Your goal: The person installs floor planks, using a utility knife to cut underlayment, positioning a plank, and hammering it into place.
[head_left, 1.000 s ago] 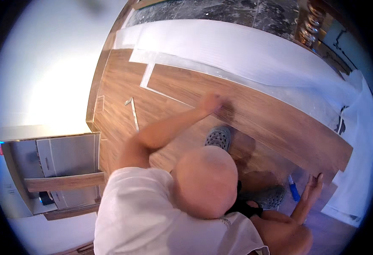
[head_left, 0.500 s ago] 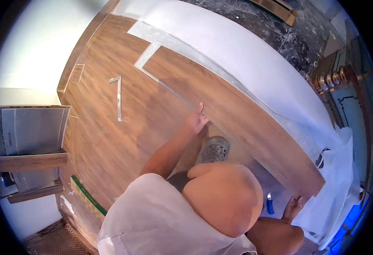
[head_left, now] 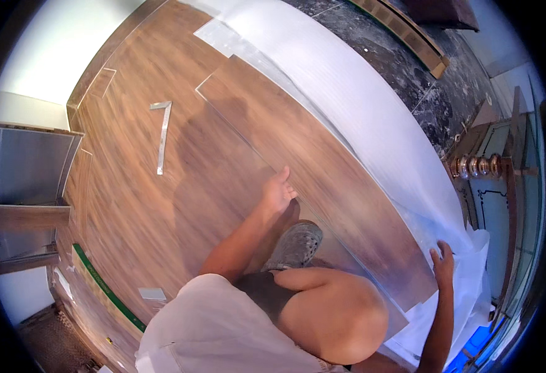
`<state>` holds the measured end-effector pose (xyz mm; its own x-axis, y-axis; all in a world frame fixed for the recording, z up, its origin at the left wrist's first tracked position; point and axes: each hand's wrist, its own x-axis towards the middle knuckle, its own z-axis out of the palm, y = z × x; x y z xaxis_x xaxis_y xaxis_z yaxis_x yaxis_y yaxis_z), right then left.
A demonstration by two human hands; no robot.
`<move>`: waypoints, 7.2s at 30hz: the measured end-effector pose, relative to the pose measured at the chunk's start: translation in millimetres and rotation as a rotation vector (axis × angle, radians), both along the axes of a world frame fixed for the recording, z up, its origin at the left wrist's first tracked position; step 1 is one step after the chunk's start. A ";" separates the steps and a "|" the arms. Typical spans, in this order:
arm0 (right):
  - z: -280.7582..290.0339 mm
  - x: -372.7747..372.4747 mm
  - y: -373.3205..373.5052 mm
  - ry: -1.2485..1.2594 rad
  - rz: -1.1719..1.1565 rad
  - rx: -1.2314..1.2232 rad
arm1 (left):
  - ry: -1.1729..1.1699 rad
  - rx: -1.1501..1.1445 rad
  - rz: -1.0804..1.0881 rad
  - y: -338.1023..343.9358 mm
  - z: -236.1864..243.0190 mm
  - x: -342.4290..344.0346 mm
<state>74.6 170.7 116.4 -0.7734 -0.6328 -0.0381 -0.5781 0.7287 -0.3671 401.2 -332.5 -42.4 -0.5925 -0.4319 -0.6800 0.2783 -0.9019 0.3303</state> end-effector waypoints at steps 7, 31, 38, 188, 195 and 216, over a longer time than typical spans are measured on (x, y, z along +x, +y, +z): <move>-55.3 35.5 -126.3 -0.209 -0.018 0.326 | 0.002 -0.020 -0.006 -17.9 -15.1 15.9; -69.1 42.9 -160.7 -0.066 -0.020 0.253 | -0.011 -0.032 0.003 -53.7 -15.3 13.7; -63.2 50.1 -166.8 -0.070 -0.003 0.196 | 0.013 -0.050 0.019 -53.8 -17.4 16.5; -90.2 246.2 76.1 -0.145 -0.485 -0.343 | -0.713 -1.949 -1.494 -16.2 112.1 99.9; -90.9 356.5 204.9 -0.065 -0.977 -0.028 | -1.436 -1.017 -1.346 -66.0 182.3 313.8; 26.2 131.5 -61.1 -0.563 0.297 0.502 | -0.634 -2.148 -1.048 -176.2 75.9 46.4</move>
<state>206.2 109.6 142.6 -0.3563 -0.6129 -0.7053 -0.5993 0.7290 -0.3307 447.7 -508.7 33.5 -0.9569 -0.2897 -0.0187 -0.2743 0.8812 0.3850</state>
